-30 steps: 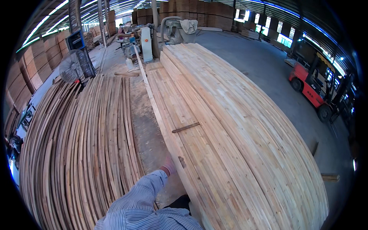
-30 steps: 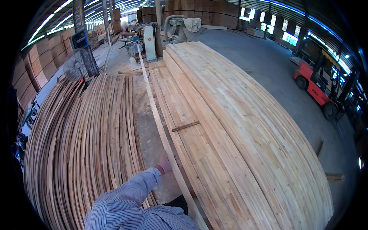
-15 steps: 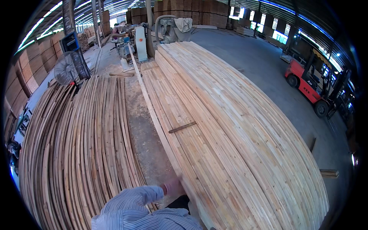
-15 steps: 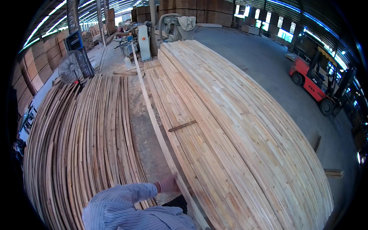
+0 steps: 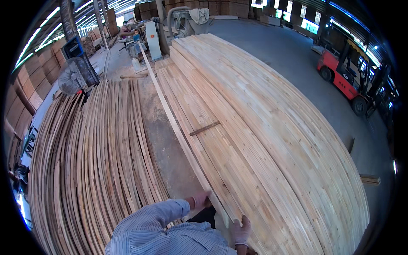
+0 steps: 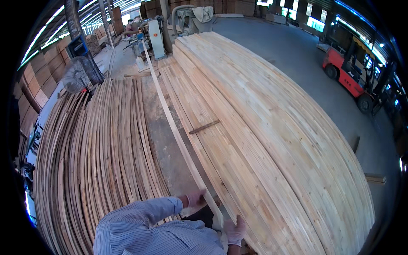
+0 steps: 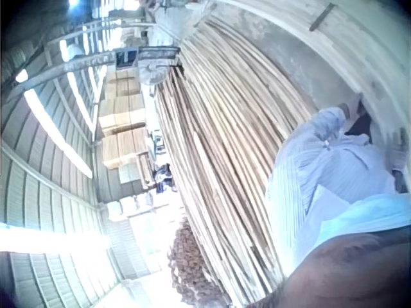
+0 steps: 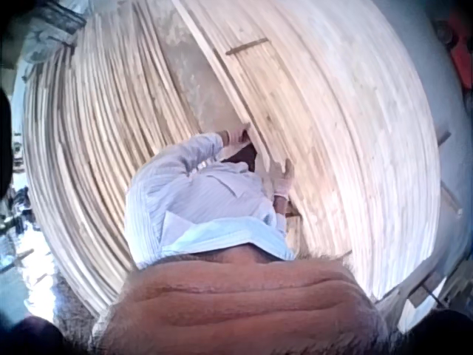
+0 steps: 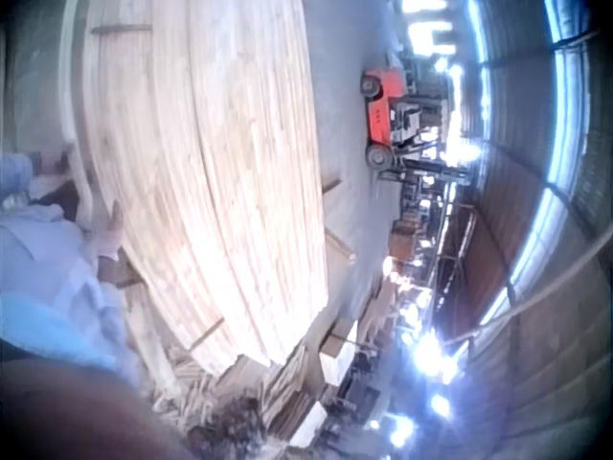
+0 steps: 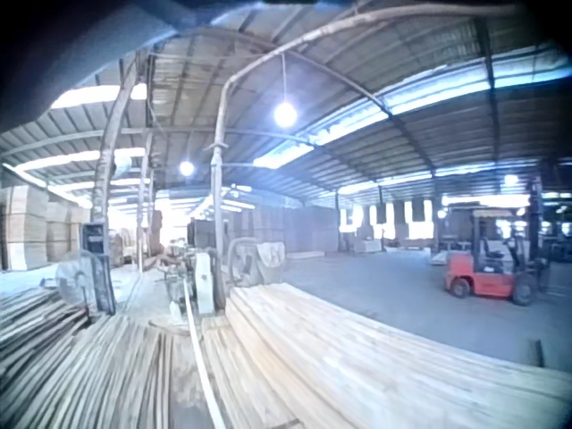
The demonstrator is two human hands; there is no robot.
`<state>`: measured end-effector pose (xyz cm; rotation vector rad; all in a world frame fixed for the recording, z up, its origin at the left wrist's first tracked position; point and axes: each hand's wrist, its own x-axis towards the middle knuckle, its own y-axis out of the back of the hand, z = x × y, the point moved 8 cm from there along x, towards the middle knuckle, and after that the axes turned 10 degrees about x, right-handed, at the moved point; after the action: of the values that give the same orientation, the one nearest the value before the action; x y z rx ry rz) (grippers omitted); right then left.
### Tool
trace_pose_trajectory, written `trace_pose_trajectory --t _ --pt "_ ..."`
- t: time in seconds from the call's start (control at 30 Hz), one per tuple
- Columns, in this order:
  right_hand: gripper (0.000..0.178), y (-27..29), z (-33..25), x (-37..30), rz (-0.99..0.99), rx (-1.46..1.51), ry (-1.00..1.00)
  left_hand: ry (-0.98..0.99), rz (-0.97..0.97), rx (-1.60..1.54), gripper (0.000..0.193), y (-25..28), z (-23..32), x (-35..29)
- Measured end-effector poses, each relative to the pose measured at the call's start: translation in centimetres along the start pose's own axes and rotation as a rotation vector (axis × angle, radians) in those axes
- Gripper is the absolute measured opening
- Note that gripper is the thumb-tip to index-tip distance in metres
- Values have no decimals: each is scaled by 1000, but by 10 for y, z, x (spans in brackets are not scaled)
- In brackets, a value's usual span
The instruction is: The person repeatedly picks up long wooden planks from a large stack and places them onto a separate pile on the floor. The action is performed continuously by hand, moving planks one at a time from the main stack to the new pile.
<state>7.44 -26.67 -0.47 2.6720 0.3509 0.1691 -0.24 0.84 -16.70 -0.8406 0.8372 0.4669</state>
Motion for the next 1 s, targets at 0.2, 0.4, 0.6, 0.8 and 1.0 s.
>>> trace_pose_trajectory --t 0.2,0.4,0.6,0.8,1.0 --pt "41 68 153 -68 91 402 -575 -264 83 -110 43 56 125 20" --pt "55 125 141 -6 -27 -331 -441 -529 103 263 56 68 187 -23" --pt "53 143 114 168 25 -605 -213 -300 154 -171 82 103 161 -16" --pt "68 153 129 281 -28 -935 -388 -92 343 -85 55 191 97 -36" --pt "62 162 188 318 52 -1082 -100 136 135 -173 35 181 33 -70"
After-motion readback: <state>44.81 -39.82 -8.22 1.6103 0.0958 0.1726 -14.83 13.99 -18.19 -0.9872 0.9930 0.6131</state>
